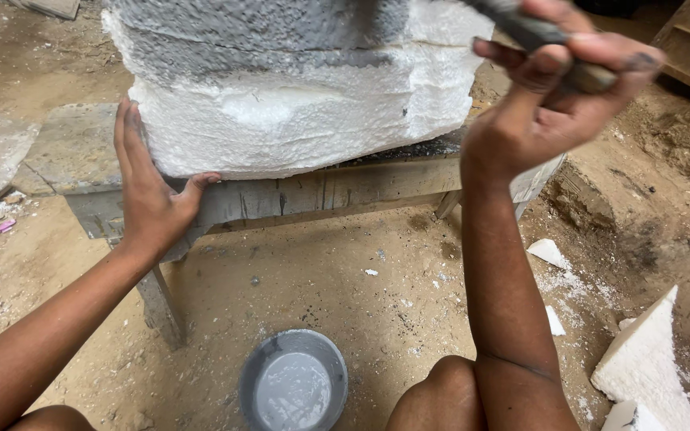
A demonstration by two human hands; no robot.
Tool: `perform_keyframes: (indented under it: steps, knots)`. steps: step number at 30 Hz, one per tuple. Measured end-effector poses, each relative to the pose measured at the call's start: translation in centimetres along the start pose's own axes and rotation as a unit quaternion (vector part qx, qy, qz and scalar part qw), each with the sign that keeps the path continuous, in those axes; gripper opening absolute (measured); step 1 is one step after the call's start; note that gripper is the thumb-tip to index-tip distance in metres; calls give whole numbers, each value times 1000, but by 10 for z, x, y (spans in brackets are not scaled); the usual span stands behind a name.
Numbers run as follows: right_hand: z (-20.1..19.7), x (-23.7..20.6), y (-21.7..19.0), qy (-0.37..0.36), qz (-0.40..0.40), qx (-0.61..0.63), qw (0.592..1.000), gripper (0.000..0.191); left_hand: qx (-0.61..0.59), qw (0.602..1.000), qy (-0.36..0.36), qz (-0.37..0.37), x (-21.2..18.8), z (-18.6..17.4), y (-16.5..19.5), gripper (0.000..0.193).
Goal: The person applies a grey liquid to a large white stone block using a paintbrush. They repeatedly dip the brush into a small bowl of liquid and brush the surface of the stone, gradually covering more area.
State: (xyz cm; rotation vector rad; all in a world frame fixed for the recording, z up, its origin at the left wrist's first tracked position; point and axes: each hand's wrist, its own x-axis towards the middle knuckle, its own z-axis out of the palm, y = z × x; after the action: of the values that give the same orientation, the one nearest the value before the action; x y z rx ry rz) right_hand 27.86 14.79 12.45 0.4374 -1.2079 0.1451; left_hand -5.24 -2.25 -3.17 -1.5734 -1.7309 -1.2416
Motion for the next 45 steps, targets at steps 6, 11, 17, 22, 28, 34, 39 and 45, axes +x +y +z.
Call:
perform_keyframes:
  steps: [6,11,17,22,28,34,39,45]
  knots:
    - [-27,22,-16,-15,-69,-63,996,25,-15,1000,0,-1,1,2,-3,121]
    - [-22,20,-13,-95,-50,-120,987,16,8,1000,-4,-2,1,1,-1,122]
    - [-12,30,-22,-122,-101,-144,977,14,-12,1000,-3,-1,3,-3,2,120]
    - [-22,38,-46,-150,-80,-182,968,16,-12,1000,0,-4,1,-5,4,118]
    - [-9,36,-48,-169,-78,-220,958,11,-8,1000,6,2,3,-5,6,117]
    - [5,31,-44,-164,-129,-271,940,16,-22,1000,7,3,3,-7,7,118]
    - [4,24,-41,-167,-121,-270,941,19,-20,1000,7,1,3,-7,7,118]
    - [7,20,-43,-178,-88,-264,944,19,-19,1000,-1,-3,4,-5,6,119]
